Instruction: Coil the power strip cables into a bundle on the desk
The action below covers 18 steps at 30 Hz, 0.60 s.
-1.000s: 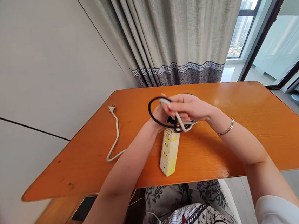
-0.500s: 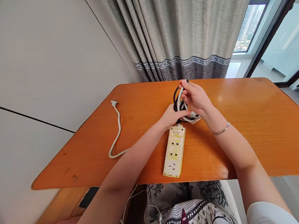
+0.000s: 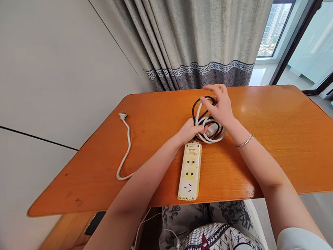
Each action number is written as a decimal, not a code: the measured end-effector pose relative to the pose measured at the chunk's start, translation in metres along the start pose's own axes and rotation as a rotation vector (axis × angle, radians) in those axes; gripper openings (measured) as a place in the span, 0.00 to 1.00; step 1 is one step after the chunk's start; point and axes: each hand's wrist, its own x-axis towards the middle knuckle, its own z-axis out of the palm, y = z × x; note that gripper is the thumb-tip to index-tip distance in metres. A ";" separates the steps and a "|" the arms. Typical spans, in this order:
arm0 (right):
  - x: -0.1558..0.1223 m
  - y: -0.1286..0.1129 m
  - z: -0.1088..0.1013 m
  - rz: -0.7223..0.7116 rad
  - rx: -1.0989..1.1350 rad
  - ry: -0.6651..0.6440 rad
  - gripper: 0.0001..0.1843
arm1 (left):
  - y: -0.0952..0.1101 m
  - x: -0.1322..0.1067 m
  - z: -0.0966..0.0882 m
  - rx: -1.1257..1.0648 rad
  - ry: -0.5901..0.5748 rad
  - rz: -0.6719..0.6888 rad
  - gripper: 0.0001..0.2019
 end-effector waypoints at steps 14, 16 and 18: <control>0.004 0.014 -0.029 0.166 0.537 -0.407 0.32 | -0.002 0.003 -0.020 -0.072 -0.073 0.022 0.05; 0.004 0.015 -0.031 0.168 0.562 -0.396 0.33 | -0.005 0.003 -0.022 -0.063 -0.091 0.031 0.06; 0.005 0.017 -0.030 0.157 0.545 -0.354 0.34 | -0.006 0.003 -0.022 -0.061 -0.093 0.038 0.06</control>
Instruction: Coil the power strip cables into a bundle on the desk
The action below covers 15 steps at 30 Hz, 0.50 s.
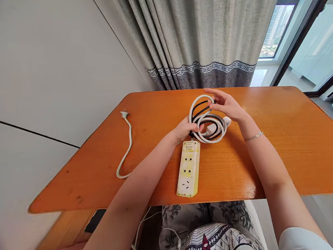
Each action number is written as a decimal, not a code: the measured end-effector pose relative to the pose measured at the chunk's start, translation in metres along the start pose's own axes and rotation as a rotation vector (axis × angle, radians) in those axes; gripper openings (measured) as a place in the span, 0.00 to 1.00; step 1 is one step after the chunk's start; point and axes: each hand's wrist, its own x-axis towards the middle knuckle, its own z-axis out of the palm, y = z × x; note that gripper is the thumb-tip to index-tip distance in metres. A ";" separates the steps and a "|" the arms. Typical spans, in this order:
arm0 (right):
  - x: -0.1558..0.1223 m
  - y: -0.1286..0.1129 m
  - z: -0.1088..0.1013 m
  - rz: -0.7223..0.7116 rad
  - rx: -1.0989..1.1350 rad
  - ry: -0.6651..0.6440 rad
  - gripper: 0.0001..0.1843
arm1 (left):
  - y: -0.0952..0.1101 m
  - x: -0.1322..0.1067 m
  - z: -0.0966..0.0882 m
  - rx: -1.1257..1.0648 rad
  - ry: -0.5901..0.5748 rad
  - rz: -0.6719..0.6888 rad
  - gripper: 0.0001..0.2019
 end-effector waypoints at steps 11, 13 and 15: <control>0.009 0.022 0.022 -0.009 -0.113 0.234 0.27 | 0.008 -0.006 0.005 0.010 -0.014 -0.016 0.08; 0.008 0.028 0.026 0.080 -0.037 0.201 0.30 | 0.003 -0.006 0.003 -0.015 -0.031 -0.006 0.07; 0.006 0.032 0.029 0.191 0.061 0.148 0.33 | -0.002 -0.005 0.000 -0.019 -0.027 0.001 0.07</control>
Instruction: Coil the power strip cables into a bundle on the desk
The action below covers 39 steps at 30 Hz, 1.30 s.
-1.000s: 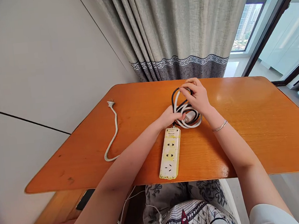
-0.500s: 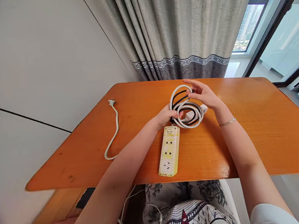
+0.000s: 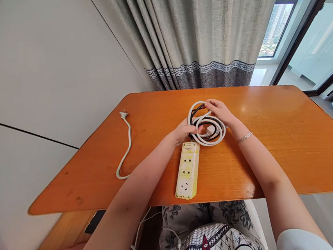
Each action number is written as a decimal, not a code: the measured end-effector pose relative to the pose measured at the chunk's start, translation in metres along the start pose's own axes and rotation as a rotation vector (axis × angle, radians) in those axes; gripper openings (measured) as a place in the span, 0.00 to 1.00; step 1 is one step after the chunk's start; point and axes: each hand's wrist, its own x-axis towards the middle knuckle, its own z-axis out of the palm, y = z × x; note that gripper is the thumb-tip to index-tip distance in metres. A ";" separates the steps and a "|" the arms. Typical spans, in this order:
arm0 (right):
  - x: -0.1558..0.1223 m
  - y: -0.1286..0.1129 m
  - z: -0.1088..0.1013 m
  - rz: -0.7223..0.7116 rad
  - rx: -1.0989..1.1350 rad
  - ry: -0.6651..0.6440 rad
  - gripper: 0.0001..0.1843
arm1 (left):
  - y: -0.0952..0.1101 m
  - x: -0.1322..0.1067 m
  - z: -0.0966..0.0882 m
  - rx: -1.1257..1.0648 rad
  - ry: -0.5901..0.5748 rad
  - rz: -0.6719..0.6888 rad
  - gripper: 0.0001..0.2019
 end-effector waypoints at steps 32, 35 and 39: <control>-0.005 -0.004 0.002 -0.205 -0.070 0.027 0.23 | 0.000 0.001 -0.016 -0.008 0.027 0.053 0.14; -0.007 -0.006 0.003 -0.151 -0.097 0.014 0.24 | -0.004 0.001 -0.018 -0.073 0.021 0.073 0.14; -0.008 -0.001 0.008 -0.132 -0.049 0.018 0.28 | -0.002 0.002 -0.017 -0.158 0.083 0.097 0.16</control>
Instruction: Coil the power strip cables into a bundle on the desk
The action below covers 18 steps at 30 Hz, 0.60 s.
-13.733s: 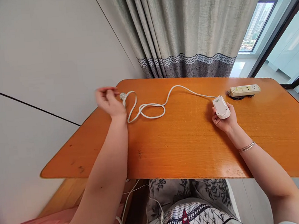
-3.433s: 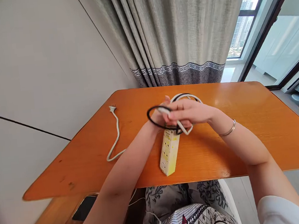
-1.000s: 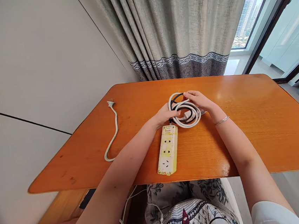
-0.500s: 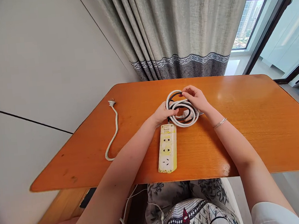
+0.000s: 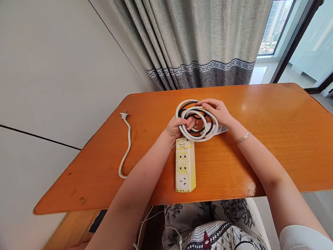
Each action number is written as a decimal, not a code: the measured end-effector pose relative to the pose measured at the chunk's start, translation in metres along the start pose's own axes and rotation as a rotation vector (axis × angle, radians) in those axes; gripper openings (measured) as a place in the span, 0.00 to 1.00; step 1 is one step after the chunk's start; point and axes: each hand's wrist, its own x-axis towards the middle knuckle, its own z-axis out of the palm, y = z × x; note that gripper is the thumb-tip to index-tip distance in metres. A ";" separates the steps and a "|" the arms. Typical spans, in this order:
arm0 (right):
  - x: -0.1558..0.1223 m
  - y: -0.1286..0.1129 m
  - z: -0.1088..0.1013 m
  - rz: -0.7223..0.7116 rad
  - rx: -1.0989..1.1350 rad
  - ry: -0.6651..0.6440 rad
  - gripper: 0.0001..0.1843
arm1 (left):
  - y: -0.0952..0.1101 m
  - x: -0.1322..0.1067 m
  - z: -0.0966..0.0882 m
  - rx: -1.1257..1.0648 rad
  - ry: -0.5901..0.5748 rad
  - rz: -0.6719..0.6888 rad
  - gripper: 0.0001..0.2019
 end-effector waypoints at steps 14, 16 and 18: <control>-0.001 -0.001 -0.001 -0.154 -0.297 -0.095 0.20 | 0.008 0.005 -0.001 -0.134 0.263 -0.011 0.13; 0.000 -0.001 -0.001 -0.081 -0.215 -0.064 0.21 | 0.009 0.006 0.000 -0.129 0.302 -0.024 0.13; 0.001 0.001 -0.002 0.016 -0.103 -0.079 0.21 | 0.010 0.007 0.001 -0.127 0.335 -0.037 0.14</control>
